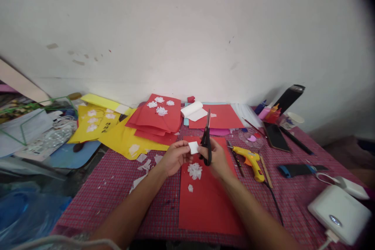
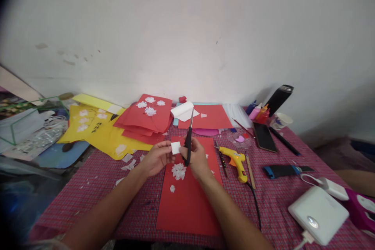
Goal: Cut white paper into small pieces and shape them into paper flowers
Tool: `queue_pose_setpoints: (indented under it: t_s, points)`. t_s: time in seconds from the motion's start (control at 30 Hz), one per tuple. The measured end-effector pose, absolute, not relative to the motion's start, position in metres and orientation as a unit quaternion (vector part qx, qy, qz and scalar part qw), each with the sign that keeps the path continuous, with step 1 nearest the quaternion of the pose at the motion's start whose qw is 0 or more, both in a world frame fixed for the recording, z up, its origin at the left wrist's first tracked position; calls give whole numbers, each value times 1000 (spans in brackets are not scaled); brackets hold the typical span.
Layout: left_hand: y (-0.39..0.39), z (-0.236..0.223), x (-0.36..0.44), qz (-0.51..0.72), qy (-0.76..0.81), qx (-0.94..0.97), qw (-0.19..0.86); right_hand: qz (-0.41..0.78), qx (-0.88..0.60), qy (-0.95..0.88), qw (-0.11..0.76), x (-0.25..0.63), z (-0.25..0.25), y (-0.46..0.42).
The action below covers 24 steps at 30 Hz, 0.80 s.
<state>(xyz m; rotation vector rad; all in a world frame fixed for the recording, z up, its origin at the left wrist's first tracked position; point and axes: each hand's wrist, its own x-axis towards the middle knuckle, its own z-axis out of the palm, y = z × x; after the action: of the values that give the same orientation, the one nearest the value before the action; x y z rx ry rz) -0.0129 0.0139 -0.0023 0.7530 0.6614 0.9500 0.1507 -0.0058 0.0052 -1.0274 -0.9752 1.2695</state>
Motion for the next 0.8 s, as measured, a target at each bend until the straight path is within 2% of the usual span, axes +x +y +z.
queue_pose_setpoints:
  t_s: [0.33, 0.5, 0.7, 0.8]
  points:
    - [14, -2, -13, 422, 335, 357, 763, 529, -472, -433, 556, 148, 13, -7]
    - [20, -3, -15, 459, 316, 269, 786, 583, -407, -464, 529, 152, 16, -15]
    - [34, 3, -25, 498, 311, 160, 794, 710, -298, -505, 390, 153, 18, -25]
    - [40, 5, -32, 533, 301, 128, 780, 732, -282, -507, 357, 153, 20, -27]
